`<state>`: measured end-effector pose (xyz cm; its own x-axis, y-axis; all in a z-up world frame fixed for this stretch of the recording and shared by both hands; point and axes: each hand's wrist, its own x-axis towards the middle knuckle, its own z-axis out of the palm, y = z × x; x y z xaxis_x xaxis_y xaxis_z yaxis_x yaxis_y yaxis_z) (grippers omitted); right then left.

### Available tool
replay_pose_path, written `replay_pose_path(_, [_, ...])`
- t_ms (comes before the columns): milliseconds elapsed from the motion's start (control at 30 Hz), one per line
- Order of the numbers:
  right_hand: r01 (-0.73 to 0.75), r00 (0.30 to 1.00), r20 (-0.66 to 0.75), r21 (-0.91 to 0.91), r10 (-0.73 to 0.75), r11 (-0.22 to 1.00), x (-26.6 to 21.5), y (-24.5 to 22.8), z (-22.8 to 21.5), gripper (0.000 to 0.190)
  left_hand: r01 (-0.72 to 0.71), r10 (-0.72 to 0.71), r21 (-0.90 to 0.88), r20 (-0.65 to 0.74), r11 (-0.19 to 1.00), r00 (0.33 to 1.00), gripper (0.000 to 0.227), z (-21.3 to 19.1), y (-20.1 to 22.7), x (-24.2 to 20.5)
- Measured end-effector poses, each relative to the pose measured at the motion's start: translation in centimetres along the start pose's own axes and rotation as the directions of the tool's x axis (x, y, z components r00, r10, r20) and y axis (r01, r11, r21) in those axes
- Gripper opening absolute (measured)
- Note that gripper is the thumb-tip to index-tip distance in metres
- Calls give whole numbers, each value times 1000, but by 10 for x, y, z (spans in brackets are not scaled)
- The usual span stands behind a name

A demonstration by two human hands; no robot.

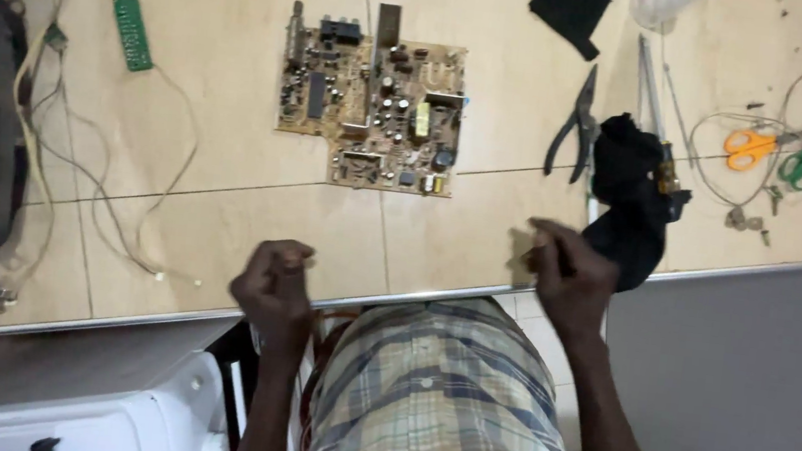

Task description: Disassembling a circuit board using a screwdriver, pliers, and a brush on a workshop table.

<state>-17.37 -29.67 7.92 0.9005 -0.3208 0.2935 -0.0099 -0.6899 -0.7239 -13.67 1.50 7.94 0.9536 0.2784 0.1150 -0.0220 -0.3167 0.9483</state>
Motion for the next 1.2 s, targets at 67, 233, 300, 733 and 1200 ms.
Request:
replay_pose_path(67, [-17,996,-85,-67,12,998,16,17,-25,14,12,-12,21,-6,1000,1000,35,-2,0,1])
replay_pose_path(233, [7,988,-149,-222,-41,975,54,64,-60,39,38,-38,80,-1,996,999,38,10,14,-5])
replay_pose_path(300, [-171,973,65,-443,222,880,56,84,-57,45,65,-69,80,50,995,996,39,13,16,-8])
replay_pose_path(733, [59,988,-105,-420,-113,906,97,113,-151,10,136,-146,155,53,978,988,42,45,29,-27])
replay_pose_path(1200, [-232,881,242,-530,407,816,69,118,-39,24,123,-126,37,109,992,986,27,40,16,-13])
